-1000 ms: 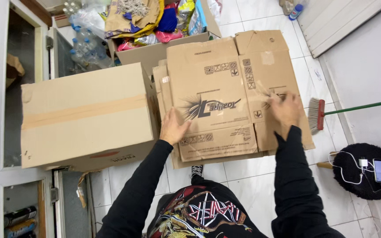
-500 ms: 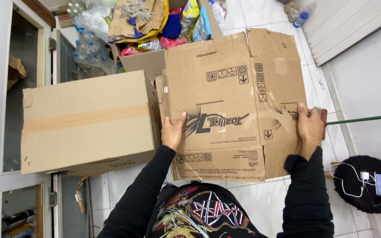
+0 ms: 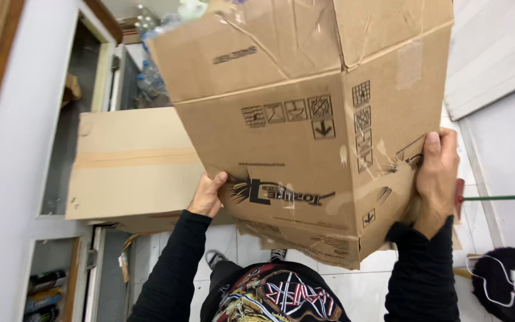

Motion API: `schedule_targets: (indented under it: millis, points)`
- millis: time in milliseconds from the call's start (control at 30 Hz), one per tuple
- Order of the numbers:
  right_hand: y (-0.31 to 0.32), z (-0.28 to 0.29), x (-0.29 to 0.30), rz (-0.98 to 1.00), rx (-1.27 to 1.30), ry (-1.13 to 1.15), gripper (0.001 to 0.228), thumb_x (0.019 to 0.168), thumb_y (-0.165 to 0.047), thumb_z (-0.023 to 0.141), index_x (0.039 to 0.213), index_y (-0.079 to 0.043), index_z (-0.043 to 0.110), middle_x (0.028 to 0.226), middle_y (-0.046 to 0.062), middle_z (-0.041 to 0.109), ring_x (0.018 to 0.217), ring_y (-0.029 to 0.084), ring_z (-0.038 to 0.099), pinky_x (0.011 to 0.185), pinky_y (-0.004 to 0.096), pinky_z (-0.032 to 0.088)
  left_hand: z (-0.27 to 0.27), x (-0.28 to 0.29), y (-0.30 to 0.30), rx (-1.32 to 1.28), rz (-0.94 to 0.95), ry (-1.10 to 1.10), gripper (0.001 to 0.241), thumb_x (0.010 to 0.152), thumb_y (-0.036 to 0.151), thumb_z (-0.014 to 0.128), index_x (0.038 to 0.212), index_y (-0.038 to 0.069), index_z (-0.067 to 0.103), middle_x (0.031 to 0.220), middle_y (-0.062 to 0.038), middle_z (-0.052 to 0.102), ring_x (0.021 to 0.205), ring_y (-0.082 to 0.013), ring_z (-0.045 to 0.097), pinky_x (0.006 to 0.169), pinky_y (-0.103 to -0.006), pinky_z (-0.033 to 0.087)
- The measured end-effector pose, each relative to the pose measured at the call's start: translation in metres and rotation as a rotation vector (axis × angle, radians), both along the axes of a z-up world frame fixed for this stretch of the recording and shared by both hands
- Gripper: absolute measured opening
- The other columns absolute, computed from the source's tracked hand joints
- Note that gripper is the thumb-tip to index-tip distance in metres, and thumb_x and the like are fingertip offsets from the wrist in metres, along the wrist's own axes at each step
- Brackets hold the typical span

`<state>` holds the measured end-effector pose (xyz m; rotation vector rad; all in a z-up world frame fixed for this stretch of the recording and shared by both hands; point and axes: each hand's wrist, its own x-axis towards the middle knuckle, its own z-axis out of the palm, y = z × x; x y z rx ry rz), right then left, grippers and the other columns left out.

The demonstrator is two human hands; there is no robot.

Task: The person folds cardboard boxes by hand, closing the flaps and securing them to make compact flat-packed or sealed containers.

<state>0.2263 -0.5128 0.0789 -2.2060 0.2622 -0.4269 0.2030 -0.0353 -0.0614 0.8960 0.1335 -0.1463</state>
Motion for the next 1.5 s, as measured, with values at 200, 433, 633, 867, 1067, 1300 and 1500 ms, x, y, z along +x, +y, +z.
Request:
schedule_targets:
  millis: [200, 433, 633, 867, 1067, 1300, 1500]
  points:
    - [0.141, 0.008, 0.038, 0.227, 0.059, -0.100, 0.068, 0.117, -0.067, 0.032, 0.137, -0.007, 0.058, 0.131, 0.016, 0.070, 0.123, 0.031, 0.062, 0.103, 0.045, 0.044, 0.009, -0.013, 0.122, 0.114, 0.200, -0.191, 0.101, 0.069, 0.055, 0.101, 0.144, 0.000, 0.062, 0.138, -0.013, 0.074, 0.127, -0.0274, 0.071, 0.109, -0.0425, 0.060]
    - [0.317, -0.002, 0.069, 0.430, 0.200, -0.059, 0.064, 0.115, -0.067, 0.033, 0.140, -0.015, 0.060, 0.104, 0.024, 0.060, 0.103, 0.039, 0.059, 0.094, 0.051, 0.045, 0.006, -0.017, 0.261, 0.189, 0.349, -0.112, 0.077, 0.071, 0.055, 0.100, 0.127, 0.009, 0.073, 0.107, -0.011, 0.079, 0.101, -0.0259, 0.076, 0.090, -0.0500, 0.070]
    - [0.404, -0.084, 0.106, 0.572, 0.319, 0.063, 0.077, 0.113, -0.070, 0.031, 0.157, -0.009, 0.047, 0.147, 0.029, 0.046, 0.137, 0.046, 0.041, 0.119, 0.057, 0.031, 0.043, -0.006, 0.309, 0.265, 0.322, -0.146, 0.122, 0.069, 0.107, 0.049, 0.156, 0.023, 0.063, 0.145, -0.006, 0.069, 0.132, -0.0233, 0.064, 0.116, -0.0487, 0.055]
    - [0.483, -0.150, 0.102, 0.682, 0.459, 0.265, 0.080, 0.110, -0.063, 0.036, 0.170, -0.011, 0.043, 0.170, 0.026, 0.042, 0.158, 0.051, 0.035, 0.131, 0.064, 0.022, 0.075, 0.017, 0.328, 0.264, 0.401, -0.111, 0.085, 0.077, 0.071, 0.070, 0.147, 0.023, 0.067, 0.131, -0.002, 0.072, 0.122, -0.0201, 0.069, 0.105, -0.0400, 0.060]
    - [0.428, -0.166, 0.126, 0.678, 0.469, 0.079, 0.058, 0.118, -0.027, 0.035, 0.174, -0.012, 0.035, 0.159, 0.016, 0.052, 0.152, 0.027, 0.045, 0.128, 0.033, 0.033, 0.104, 0.010, 0.343, 0.273, 0.485, -0.077, 0.058, 0.085, 0.038, 0.089, 0.137, 0.023, 0.072, 0.119, 0.001, 0.075, 0.112, -0.0170, 0.074, 0.094, -0.0320, 0.065]
    - [0.487, -0.004, 0.150, 0.893, 0.560, -0.359, 0.089, 0.105, -0.067, 0.057, 0.166, -0.004, 0.040, 0.140, 0.030, 0.067, 0.140, 0.039, 0.063, 0.126, 0.055, 0.043, 0.129, 0.051, 0.332, 0.255, 0.379, -0.372, 0.089, 0.104, 0.069, 0.059, 0.173, 0.017, 0.039, 0.176, -0.014, 0.036, 0.161, -0.0331, 0.037, 0.133, -0.0599, 0.036]
    - [0.477, 0.021, 0.173, 0.755, 0.289, -0.035, 0.031, 0.119, -0.036, 0.066, 0.132, -0.011, 0.080, 0.113, 0.012, 0.079, 0.108, 0.024, 0.070, 0.107, 0.043, 0.053, 0.185, 0.042, 0.353, 0.490, 0.195, -0.203, 0.109, 0.093, 0.044, 0.073, 0.180, 0.018, 0.013, 0.183, -0.031, 0.006, 0.167, -0.0519, 0.012, 0.133, -0.0696, 0.019]
